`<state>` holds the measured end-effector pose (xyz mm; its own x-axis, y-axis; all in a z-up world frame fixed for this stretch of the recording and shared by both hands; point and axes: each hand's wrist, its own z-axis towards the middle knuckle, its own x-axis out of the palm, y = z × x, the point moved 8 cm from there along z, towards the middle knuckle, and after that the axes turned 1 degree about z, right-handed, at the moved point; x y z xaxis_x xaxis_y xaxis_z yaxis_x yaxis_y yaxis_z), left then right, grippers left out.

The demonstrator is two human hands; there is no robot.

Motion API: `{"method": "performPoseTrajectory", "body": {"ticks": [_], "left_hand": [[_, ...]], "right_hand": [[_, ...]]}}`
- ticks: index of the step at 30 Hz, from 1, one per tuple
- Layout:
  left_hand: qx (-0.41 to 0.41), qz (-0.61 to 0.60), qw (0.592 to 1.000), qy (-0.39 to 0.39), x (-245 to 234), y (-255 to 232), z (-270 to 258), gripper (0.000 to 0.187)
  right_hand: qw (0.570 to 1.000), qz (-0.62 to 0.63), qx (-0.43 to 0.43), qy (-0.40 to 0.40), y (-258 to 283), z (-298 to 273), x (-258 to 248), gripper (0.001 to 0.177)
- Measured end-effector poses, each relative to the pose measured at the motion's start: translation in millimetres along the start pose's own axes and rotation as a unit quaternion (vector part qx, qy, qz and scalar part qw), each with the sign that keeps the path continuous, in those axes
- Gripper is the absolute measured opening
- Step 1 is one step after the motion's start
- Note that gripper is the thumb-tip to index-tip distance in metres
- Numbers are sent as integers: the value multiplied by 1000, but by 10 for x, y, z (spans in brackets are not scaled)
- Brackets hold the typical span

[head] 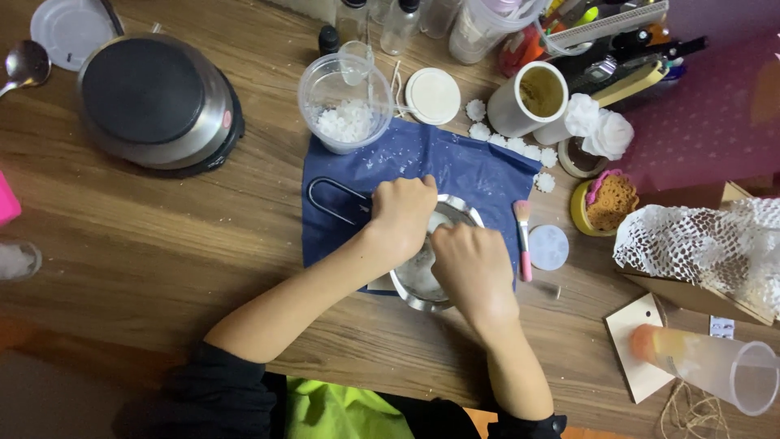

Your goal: Stirring a white substance, likely wax or powder, in a small metal pot using a thin tool on a workbench.

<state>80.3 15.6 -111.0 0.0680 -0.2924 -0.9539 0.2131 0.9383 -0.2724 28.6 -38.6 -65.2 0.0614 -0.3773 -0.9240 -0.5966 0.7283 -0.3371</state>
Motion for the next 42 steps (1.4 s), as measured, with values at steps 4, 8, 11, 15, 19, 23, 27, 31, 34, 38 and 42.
{"method": "performPoseTrajectory", "body": {"ticks": [4,8,11,15,19,23,27,31,34,38,42], "left_hand": [[-11,-3,1000,1,51,57,3,23],[-5,-10,999,36,97,72,52,24],[9,-7,998,63,-12,58,36,29],[32,33,995,84,-472,7,-10,42],[43,46,995,72,-509,-31,-1,53],[38,53,990,122,-103,3,-13,46],[55,52,990,116,-106,-20,-3,39],[57,53,991,108,-28,-18,12,35],[64,49,993,90,27,-16,25,33],[66,55,995,48,85,-49,28,25],[57,57,997,2,85,-67,6,25]], "right_hand": [[1000,-3,12,5,98,-77,-61,9],[998,41,-26,41,120,-160,-265,12],[997,51,27,55,-88,-172,-581,11],[985,111,108,75,-415,-200,-420,6],[983,132,100,79,-387,-166,-423,7],[987,122,85,58,-301,-138,-222,4],[993,86,74,15,-242,-95,-123,12],[993,94,69,15,-198,-75,-236,14],[994,80,66,22,-148,-90,-206,14],[995,46,84,13,-76,-81,-107,11],[995,20,94,-3,8,-73,-185,14]]}}
